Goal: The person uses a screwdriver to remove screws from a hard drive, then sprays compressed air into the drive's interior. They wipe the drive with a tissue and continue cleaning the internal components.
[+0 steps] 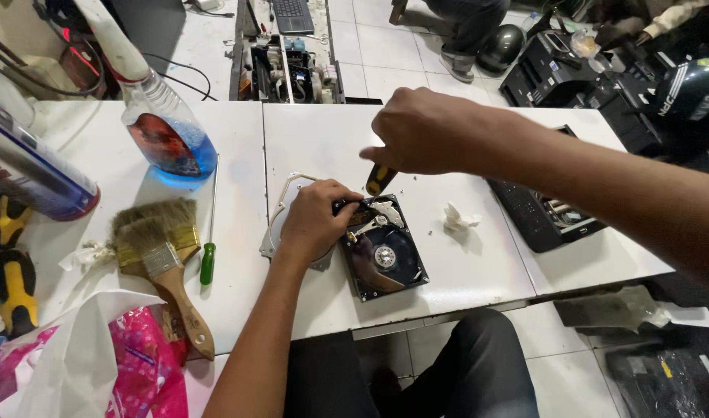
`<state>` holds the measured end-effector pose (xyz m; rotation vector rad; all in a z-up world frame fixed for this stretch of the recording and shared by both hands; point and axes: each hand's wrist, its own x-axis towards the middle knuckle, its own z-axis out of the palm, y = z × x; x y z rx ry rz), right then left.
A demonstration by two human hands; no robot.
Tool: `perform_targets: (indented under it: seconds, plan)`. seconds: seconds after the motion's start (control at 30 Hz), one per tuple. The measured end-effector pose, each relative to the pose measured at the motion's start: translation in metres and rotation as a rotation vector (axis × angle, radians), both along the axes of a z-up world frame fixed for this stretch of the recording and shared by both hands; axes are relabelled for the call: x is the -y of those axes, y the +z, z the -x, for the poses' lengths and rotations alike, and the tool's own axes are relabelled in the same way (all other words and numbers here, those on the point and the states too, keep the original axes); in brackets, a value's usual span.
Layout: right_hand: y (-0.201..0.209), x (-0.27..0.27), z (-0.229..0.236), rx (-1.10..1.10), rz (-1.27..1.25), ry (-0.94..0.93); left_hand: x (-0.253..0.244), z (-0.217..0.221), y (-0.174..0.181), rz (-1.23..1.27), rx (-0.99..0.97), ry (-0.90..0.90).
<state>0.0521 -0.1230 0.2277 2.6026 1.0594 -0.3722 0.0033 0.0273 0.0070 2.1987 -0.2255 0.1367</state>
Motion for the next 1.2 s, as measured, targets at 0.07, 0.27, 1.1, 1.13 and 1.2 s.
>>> perform_targets:
  seconds: [0.07,0.27,1.1,1.13,1.2]
  plan:
    - [-0.005,0.007,-0.001,0.006,0.015,-0.043,0.002,0.001,-0.002,-0.001,0.008,0.001]
    - [0.025,-0.003,0.018,-0.189,-0.084,0.057,-0.002,0.004,0.000,0.030,0.007,0.012]
    - [0.022,0.005,0.010,-0.170,-0.052,0.128,-0.001,-0.003,-0.008,0.008,0.006,0.014]
    - [0.019,0.002,0.011,-0.173,-0.052,0.128,-0.001,-0.003,-0.008,0.008,0.003,0.014]
    - [0.015,-0.005,0.011,-0.088,-0.007,-0.065,-0.001,-0.004,-0.007,0.011,0.020,0.016]
